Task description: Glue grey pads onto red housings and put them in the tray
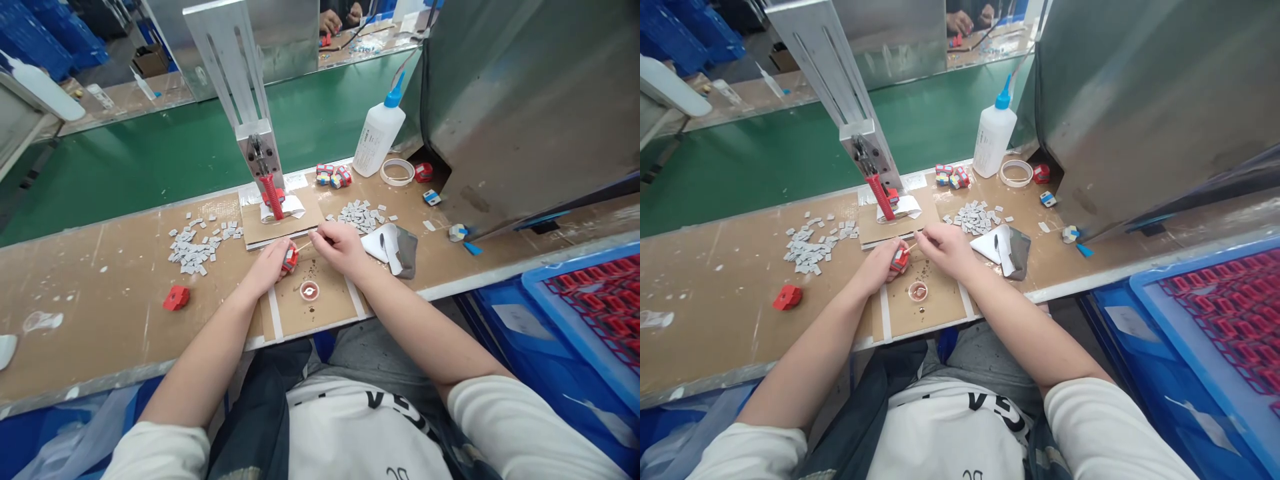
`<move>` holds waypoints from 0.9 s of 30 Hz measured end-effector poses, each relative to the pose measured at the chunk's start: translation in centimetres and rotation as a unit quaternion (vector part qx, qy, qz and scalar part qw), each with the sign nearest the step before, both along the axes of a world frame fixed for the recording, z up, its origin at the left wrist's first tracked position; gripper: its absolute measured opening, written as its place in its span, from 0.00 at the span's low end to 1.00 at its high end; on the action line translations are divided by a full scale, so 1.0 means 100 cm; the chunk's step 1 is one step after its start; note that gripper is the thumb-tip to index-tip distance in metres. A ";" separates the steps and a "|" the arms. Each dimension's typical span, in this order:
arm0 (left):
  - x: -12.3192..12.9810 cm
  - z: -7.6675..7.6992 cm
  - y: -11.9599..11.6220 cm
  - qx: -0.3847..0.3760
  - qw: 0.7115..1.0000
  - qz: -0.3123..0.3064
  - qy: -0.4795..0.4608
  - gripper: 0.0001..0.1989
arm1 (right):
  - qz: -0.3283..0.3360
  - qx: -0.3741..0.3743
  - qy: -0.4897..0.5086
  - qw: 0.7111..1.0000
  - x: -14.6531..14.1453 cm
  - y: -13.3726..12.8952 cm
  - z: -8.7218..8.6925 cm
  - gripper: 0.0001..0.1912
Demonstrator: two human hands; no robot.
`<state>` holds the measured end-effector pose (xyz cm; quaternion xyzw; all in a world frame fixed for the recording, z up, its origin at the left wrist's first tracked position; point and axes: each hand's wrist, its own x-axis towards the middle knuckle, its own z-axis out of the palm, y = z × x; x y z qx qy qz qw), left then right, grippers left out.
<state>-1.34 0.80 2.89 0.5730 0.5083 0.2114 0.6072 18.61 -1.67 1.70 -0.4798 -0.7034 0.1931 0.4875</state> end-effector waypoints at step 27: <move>0.002 0.001 -0.001 0.000 1.000 0.002 0.002 0.25 | 0.059 -0.016 -0.007 0.998 -0.003 0.001 -0.003 0.22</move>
